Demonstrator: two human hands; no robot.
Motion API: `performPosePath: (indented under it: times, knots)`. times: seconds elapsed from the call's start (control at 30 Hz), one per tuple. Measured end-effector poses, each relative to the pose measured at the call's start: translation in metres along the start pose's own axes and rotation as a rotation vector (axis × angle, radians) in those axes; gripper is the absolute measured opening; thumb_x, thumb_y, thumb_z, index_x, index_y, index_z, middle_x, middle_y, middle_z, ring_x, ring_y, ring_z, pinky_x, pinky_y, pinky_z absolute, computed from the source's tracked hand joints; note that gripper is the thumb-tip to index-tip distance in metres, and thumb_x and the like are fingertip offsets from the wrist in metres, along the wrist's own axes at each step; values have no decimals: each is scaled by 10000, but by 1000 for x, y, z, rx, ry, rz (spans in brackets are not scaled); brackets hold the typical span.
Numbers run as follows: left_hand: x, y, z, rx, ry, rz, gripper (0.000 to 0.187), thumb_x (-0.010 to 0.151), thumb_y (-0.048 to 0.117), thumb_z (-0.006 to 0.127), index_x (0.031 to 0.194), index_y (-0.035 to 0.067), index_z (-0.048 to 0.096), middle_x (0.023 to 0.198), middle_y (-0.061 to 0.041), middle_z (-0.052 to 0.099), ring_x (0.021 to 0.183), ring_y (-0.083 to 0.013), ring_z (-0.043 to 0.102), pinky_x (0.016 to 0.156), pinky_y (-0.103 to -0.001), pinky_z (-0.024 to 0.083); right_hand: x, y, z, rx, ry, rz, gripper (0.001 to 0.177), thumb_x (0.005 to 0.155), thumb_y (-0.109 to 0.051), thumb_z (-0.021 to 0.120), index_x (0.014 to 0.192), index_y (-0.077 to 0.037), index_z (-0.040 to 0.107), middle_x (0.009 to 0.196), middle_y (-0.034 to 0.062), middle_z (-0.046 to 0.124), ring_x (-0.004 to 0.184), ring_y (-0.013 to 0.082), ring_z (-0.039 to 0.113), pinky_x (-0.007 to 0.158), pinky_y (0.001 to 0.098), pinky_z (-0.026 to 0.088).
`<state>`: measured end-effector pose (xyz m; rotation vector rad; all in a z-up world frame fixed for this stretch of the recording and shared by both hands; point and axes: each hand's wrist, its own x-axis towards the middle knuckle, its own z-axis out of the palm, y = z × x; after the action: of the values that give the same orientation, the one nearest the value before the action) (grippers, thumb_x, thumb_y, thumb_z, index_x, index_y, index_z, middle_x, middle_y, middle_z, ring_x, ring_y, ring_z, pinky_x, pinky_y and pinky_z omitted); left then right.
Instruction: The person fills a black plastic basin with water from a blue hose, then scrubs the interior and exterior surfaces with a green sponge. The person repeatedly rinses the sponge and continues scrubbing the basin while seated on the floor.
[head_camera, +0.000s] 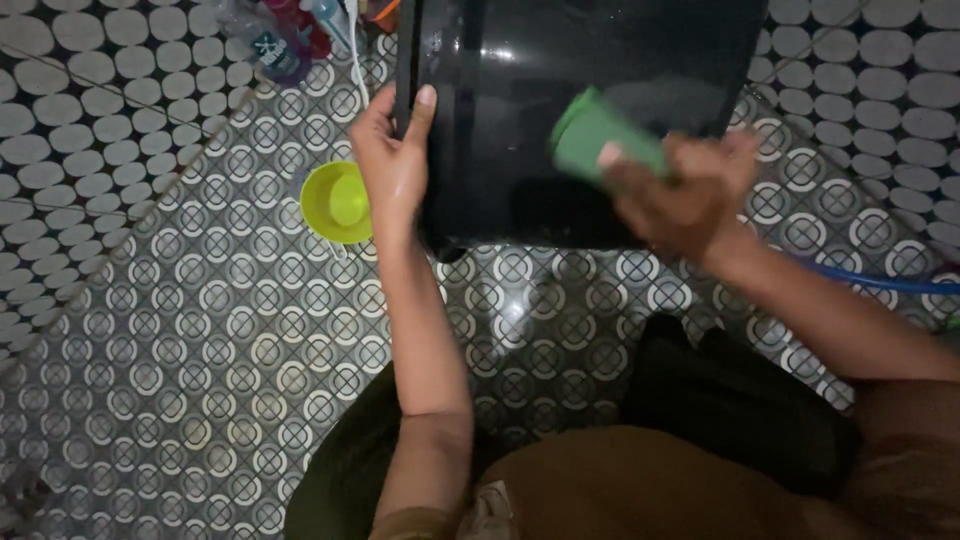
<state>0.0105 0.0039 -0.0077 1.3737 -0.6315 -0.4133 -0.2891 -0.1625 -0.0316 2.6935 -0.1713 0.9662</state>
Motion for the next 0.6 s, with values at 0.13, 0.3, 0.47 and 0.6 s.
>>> performPosePath:
  times: [0.13, 0.3, 0.47, 0.6]
  knots:
    - [1, -3, 0, 30, -18, 26, 230, 1019, 184, 724, 1098, -33, 725, 930, -25, 735, 817, -57, 634, 730, -238, 524, -23, -58, 27, 108, -257, -295, 654, 950, -308, 649, 1539, -447, 403, 1014, 54, 650, 616, 138, 509, 555, 314, 377]
    - [4, 4, 5, 32, -18, 27, 228, 1010, 182, 717, 1094, -30, 727, 939, -24, 753, 819, -61, 658, 738, -243, 551, -16, -68, 26, 162, -535, -359, 736, 905, -184, 606, 1543, -478, 385, 1080, 45, 702, 623, 144, 525, 585, 330, 381]
    - [3, -1, 3, 58, -26, 112, 229, 1021, 171, 716, 1124, -34, 720, 984, -29, 766, 874, -67, 680, 802, -244, 564, 41, -50, 2, 48, -142, -236, 608, 1040, -273, 641, 1588, -408, 414, 1060, 51, 675, 667, 146, 507, 647, 361, 362]
    - [5, -1, 1, 53, -29, 58, 232, 1020, 182, 709, 1115, -28, 723, 939, -19, 761, 821, -54, 654, 744, -236, 545, 37, -78, 31, 136, -85, -247, 558, 1053, -315, 639, 1582, -369, 466, 1051, 61, 647, 667, 149, 494, 675, 377, 372]
